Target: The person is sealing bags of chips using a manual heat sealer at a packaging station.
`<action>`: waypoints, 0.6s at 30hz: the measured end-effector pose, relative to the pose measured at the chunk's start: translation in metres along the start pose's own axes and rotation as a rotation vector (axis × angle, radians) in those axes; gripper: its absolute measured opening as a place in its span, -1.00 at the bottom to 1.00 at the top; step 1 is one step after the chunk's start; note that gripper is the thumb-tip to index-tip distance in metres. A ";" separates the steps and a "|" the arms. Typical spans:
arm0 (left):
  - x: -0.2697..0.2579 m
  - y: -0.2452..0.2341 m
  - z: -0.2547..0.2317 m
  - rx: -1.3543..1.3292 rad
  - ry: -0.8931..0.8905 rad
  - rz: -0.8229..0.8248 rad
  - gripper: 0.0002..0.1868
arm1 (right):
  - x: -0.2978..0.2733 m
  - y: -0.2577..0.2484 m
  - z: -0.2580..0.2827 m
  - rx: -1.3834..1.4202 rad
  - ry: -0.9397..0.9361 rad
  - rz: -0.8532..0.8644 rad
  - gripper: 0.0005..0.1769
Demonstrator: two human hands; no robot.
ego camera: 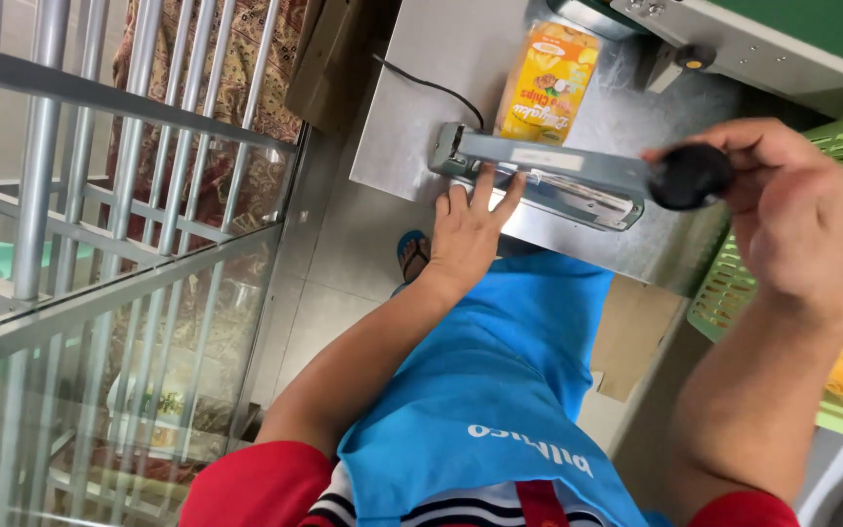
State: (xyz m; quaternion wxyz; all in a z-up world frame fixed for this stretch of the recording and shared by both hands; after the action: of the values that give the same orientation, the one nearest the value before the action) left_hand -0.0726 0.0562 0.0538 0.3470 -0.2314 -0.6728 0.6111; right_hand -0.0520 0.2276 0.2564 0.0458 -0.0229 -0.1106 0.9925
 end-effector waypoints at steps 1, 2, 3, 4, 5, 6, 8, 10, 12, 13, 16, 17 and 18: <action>0.000 -0.002 0.000 0.012 0.000 0.004 -0.23 | -0.003 -0.013 -0.022 -0.213 0.140 -0.022 -0.12; 0.000 -0.004 0.000 0.024 0.001 0.006 -0.27 | -0.008 -0.029 -0.044 -0.427 0.279 -0.049 -0.16; 0.001 -0.002 0.000 0.025 0.000 0.000 -0.27 | -0.001 -0.022 -0.055 -0.430 0.273 -0.050 -0.16; 0.000 -0.004 0.001 0.008 -0.005 -0.039 -0.28 | 0.000 -0.023 -0.084 -0.680 0.477 -0.051 -0.34; 0.000 -0.006 0.001 -0.009 -0.010 -0.077 -0.28 | -0.002 -0.027 -0.108 -0.929 0.679 -0.056 -0.50; 0.000 -0.006 0.001 -0.009 -0.009 -0.080 -0.28 | -0.002 -0.030 -0.128 -0.929 0.678 -0.059 -0.50; -0.001 -0.004 0.002 -0.021 -0.018 -0.055 -0.31 | 0.005 -0.033 -0.152 -1.151 0.496 -0.106 -0.40; -0.002 -0.002 0.002 -0.021 -0.024 -0.039 -0.28 | 0.005 -0.034 -0.155 -1.136 0.557 -0.103 -0.39; -0.002 -0.001 0.001 -0.026 -0.028 -0.023 -0.26 | 0.004 -0.037 -0.164 -1.123 0.623 -0.100 -0.38; -0.001 0.001 0.001 -0.020 -0.024 0.001 -0.26 | 0.004 -0.036 -0.168 -1.090 0.608 -0.090 -0.38; -0.002 0.003 0.000 -0.002 -0.023 -0.002 -0.26 | 0.002 -0.035 -0.181 -1.028 0.561 -0.091 -0.39; -0.002 0.001 0.000 0.009 -0.024 -0.030 -0.27 | 0.002 -0.034 -0.183 -0.999 0.530 -0.105 -0.39; -0.002 0.002 0.000 0.011 -0.026 -0.028 -0.27 | 0.001 -0.035 -0.189 -0.997 0.530 -0.102 -0.39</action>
State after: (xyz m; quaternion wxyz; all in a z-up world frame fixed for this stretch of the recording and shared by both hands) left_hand -0.0717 0.0552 0.0512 0.3479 -0.2123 -0.6770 0.6128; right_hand -0.0393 0.3031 0.0799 0.1034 -0.2846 -0.5517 0.7771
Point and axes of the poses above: each hand's wrist, its own x-axis towards the middle knuckle, its own y-axis out of the palm, z = x × y, the point moved 10 cm from there along x, towards the middle knuckle, and after that the axes turned 5 degrees about y, right-handed, at the moved point
